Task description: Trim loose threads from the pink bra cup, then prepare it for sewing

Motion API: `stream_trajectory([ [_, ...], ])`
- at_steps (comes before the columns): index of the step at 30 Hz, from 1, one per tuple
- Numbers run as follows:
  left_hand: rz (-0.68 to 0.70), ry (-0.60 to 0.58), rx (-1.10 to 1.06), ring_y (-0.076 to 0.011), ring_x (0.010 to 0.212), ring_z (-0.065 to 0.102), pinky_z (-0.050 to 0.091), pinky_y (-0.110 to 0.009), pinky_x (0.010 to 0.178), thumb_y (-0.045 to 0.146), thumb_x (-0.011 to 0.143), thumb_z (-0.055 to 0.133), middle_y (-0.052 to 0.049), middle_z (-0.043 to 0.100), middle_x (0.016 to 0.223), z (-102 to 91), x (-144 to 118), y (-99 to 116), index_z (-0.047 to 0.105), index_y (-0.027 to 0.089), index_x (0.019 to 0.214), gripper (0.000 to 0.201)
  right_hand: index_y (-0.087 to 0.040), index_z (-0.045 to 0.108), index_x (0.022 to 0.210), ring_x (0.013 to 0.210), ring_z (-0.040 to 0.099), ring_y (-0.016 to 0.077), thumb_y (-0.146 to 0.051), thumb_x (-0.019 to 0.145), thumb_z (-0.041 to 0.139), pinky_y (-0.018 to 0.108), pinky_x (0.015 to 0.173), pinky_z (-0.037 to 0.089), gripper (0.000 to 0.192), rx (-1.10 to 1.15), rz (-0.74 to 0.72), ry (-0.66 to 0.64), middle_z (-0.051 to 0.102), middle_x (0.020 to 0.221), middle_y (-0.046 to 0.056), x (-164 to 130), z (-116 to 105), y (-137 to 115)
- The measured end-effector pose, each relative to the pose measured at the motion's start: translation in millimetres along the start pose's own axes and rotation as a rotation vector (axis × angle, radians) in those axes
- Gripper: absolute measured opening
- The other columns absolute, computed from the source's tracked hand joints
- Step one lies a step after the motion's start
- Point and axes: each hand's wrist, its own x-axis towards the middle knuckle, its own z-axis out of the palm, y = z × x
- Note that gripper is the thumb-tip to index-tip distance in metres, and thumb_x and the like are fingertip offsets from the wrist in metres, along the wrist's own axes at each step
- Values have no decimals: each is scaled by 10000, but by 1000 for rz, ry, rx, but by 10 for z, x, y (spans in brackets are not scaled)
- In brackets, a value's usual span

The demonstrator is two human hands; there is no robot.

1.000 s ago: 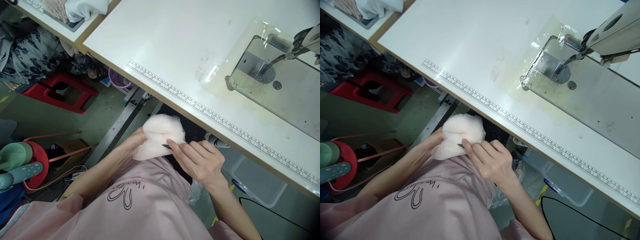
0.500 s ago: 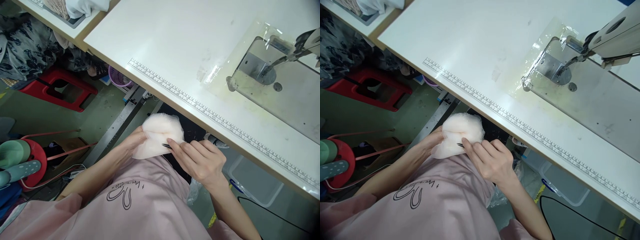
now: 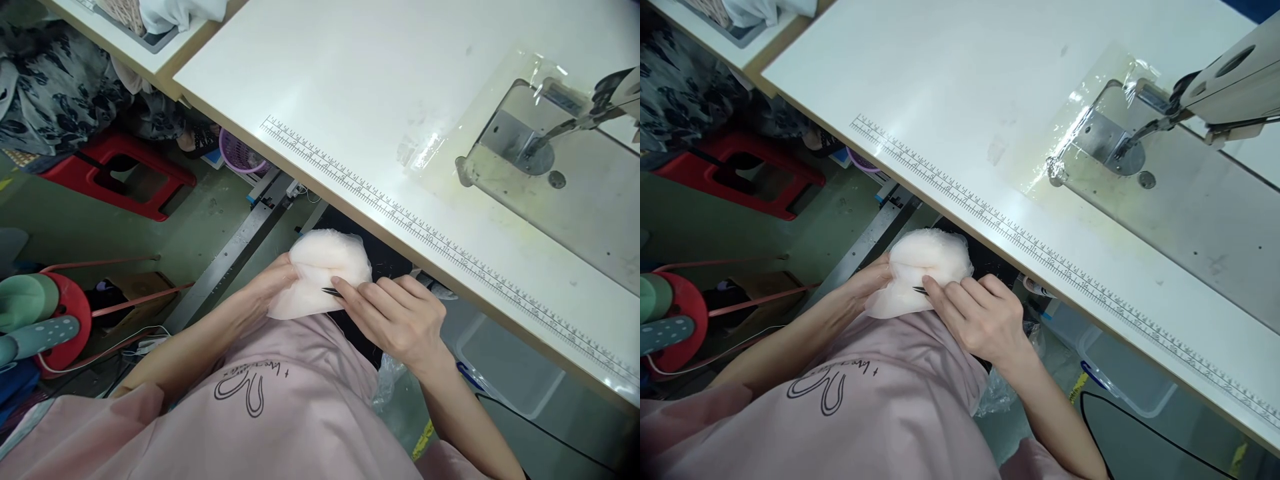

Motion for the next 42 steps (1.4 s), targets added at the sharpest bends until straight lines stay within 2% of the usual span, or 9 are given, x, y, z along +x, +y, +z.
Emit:
stream_trajectory([
  [7,-10,10,24,-182,646,643,517,-249,591,235,450,878,-54,713,723,75,-21,35,728,137,778,373,-143,680,1110,594,474,98,-211,899,712,290,557,275,225,251,46,2,613,690,-24,-48,3,50],
  [14,-10,-14,5,-252,739,682,536,-288,626,212,447,875,-83,727,781,93,-9,25,732,124,826,415,-135,679,1116,597,467,98,-205,900,709,289,565,278,229,109,56,-22,596,674,-31,-28,7,37],
  [20,-14,0,16,-273,792,693,539,-278,621,180,454,859,-87,736,827,74,-9,10,739,130,846,413,-138,665,1118,580,476,97,-232,932,668,279,557,286,208,273,62,8,611,689,-20,-47,-16,52],
  [26,-17,-40,54,-301,890,688,578,-354,752,238,539,870,-115,737,965,51,-19,24,741,135,955,447,-127,637,1188,587,482,102,-219,911,697,286,558,278,298,101,103,-19,600,685,-19,-113,-99,101],
  [30,-14,-42,48,-316,942,684,580,-353,776,219,562,867,-123,732,1037,35,-10,19,742,143,1008,469,-127,644,1171,579,470,104,-218,907,704,291,556,276,286,65,100,-10,601,675,-23,-104,-133,84],
  [35,19,-44,41,-284,873,700,576,-311,723,217,576,855,-102,744,969,3,18,-14,751,154,966,408,-124,664,1114,566,444,96,-188,866,753,295,544,260,271,27,59,-8,610,660,-35,-72,-130,24],
  [42,11,-43,24,-307,873,706,581,-320,685,229,545,860,-94,745,910,-11,41,-43,751,157,909,387,-111,659,1144,568,415,96,-160,851,763,306,542,249,315,-5,49,5,597,661,-43,-71,-54,-15],
])
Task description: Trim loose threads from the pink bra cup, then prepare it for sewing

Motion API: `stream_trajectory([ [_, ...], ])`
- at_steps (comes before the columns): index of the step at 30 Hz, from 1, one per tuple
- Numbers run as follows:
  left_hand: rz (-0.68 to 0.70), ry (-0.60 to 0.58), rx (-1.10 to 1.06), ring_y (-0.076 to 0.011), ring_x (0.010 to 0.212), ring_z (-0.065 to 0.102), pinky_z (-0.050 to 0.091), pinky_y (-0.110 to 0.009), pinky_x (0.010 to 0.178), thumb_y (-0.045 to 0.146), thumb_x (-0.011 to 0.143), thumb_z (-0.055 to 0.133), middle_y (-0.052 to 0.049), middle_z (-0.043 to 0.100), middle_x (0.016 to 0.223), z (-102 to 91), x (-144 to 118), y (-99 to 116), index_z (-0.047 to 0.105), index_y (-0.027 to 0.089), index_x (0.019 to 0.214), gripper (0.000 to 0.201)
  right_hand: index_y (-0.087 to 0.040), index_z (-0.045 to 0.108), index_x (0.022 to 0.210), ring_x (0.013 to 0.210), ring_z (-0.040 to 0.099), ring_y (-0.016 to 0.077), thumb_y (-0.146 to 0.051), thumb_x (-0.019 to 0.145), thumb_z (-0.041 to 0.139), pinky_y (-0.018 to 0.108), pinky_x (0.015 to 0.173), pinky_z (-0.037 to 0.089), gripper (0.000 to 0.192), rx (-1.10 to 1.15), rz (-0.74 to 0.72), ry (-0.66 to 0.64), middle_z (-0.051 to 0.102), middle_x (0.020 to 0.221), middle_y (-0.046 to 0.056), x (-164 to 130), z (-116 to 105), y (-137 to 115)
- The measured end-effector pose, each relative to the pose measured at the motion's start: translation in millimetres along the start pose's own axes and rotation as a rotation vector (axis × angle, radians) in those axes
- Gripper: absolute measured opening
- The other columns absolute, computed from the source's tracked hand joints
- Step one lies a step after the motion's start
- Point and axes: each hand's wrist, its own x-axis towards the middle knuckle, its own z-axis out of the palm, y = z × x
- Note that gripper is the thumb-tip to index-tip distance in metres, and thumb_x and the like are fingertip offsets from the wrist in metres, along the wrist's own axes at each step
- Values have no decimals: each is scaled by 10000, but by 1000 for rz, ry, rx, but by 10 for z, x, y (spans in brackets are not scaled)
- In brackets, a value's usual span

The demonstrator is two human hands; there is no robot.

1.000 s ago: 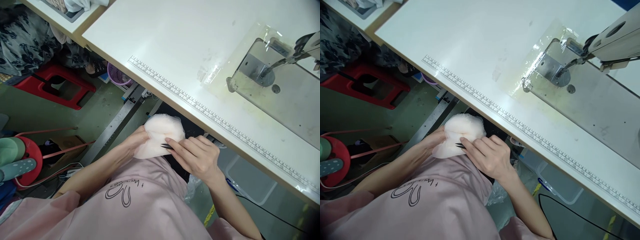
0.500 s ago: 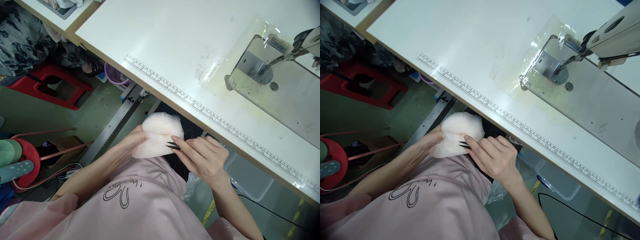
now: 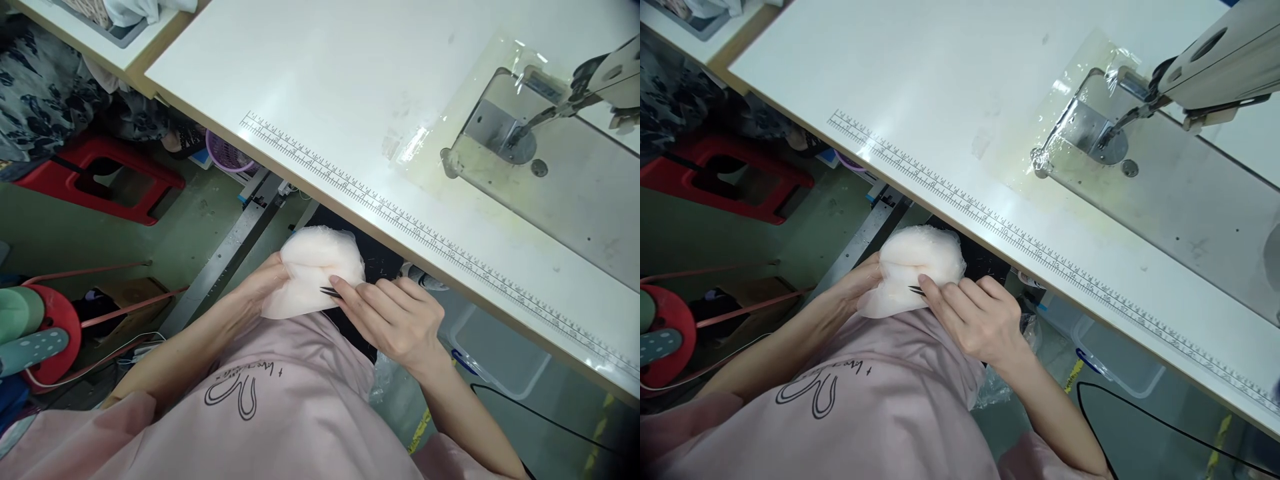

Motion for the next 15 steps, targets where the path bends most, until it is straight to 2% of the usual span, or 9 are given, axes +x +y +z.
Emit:
stream_trajectory([
  [7,-18,-16,-34,-318,882,701,593,-353,733,242,515,883,-106,741,926,58,-22,27,750,134,900,422,-118,671,1112,568,404,95,-175,858,760,301,545,252,274,-8,4,14,575,637,-53,10,28,-10],
  [15,-6,-36,-15,-311,905,698,580,-329,719,201,523,865,-96,745,918,-9,22,-14,750,163,942,436,-124,673,1124,567,418,95,-174,867,748,312,550,251,273,1,-13,18,582,655,-42,-1,43,1],
])
